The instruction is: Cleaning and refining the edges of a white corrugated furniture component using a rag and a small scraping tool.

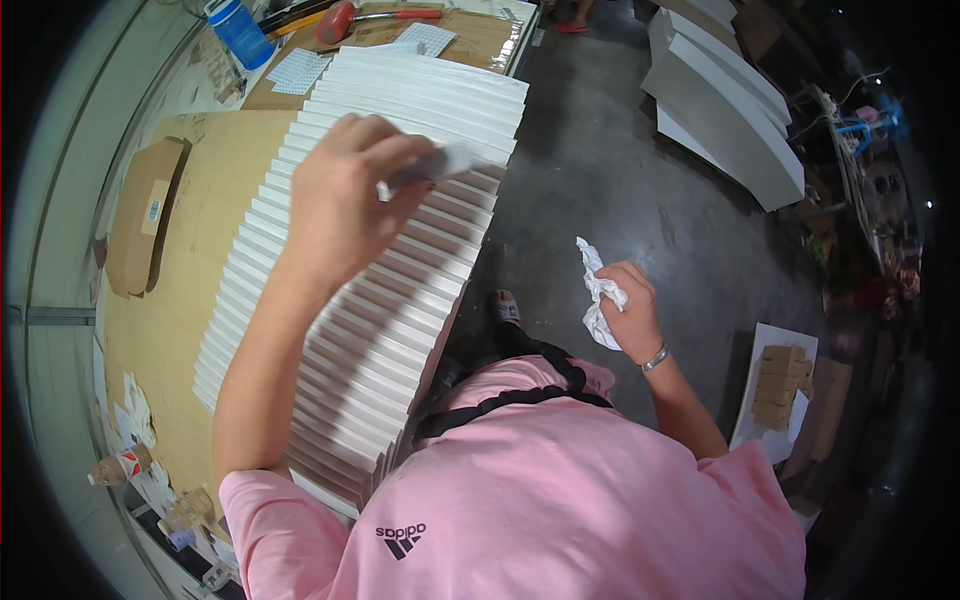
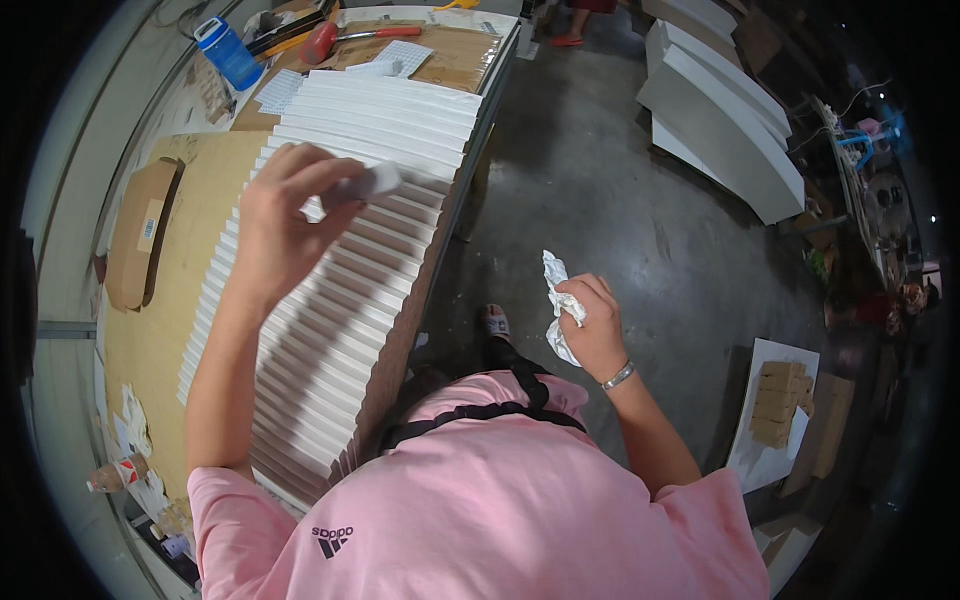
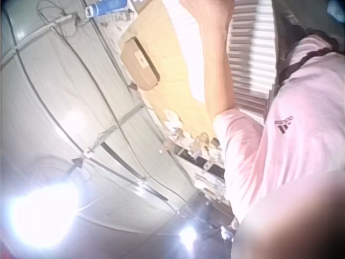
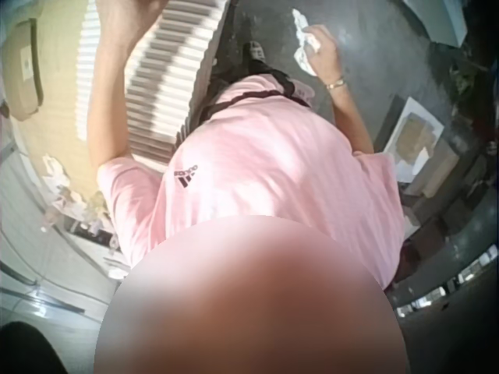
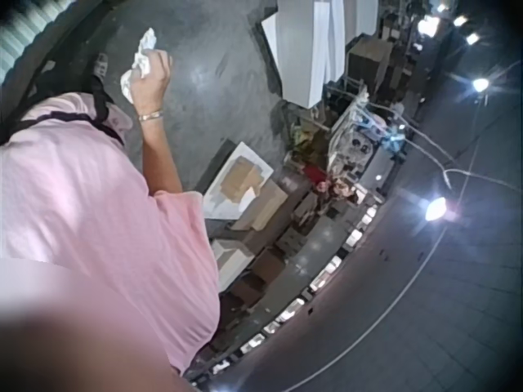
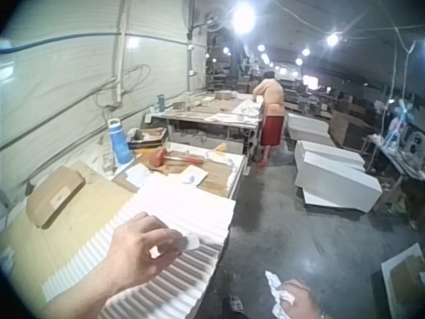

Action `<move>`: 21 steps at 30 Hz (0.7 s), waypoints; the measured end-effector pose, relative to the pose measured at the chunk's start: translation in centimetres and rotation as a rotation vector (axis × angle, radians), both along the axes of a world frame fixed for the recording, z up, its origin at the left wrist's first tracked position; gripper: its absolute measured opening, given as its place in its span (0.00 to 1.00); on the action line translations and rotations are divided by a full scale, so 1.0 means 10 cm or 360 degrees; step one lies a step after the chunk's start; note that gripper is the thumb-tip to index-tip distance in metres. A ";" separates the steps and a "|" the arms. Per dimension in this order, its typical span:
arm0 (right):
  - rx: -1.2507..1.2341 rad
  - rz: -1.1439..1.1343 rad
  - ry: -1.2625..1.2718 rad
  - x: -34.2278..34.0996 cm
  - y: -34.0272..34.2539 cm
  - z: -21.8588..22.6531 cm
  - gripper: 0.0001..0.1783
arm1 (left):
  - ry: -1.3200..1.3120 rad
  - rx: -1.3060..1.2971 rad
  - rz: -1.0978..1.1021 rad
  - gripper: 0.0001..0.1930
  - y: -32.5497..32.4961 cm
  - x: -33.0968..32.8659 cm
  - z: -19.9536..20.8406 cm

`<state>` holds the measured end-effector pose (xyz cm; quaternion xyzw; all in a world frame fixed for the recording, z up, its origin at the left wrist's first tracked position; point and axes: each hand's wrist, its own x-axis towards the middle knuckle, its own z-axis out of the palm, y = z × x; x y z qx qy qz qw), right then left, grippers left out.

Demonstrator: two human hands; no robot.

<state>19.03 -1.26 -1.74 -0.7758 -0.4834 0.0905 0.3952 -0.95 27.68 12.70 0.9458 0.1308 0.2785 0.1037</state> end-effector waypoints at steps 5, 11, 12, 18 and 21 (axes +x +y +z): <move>0.0082 0.0019 0.0011 -0.03 0.21 0.12 0.19 | -0.0098 -0.0727 0.0230 0.14 0.14 -0.38 0.02; 0.0672 0.0586 -0.0340 -0.43 1.12 0.82 0.29 | -0.0275 -0.1104 0.0283 0.11 0.20 -0.67 -0.02; 0.0608 0.0739 -0.0363 -0.49 1.17 0.85 0.28 | -0.0277 -0.1109 0.0282 0.11 0.17 -0.68 -0.04; 0.0434 0.0366 -0.0287 -0.40 0.84 0.54 0.21 | 0.0022 -0.0578 0.0011 0.17 -0.19 -0.58 -0.10; 0.0256 0.0190 -0.0298 -0.25 0.59 0.41 0.20 | 0.0059 -0.0209 -0.0197 0.18 -0.34 -0.36 -0.16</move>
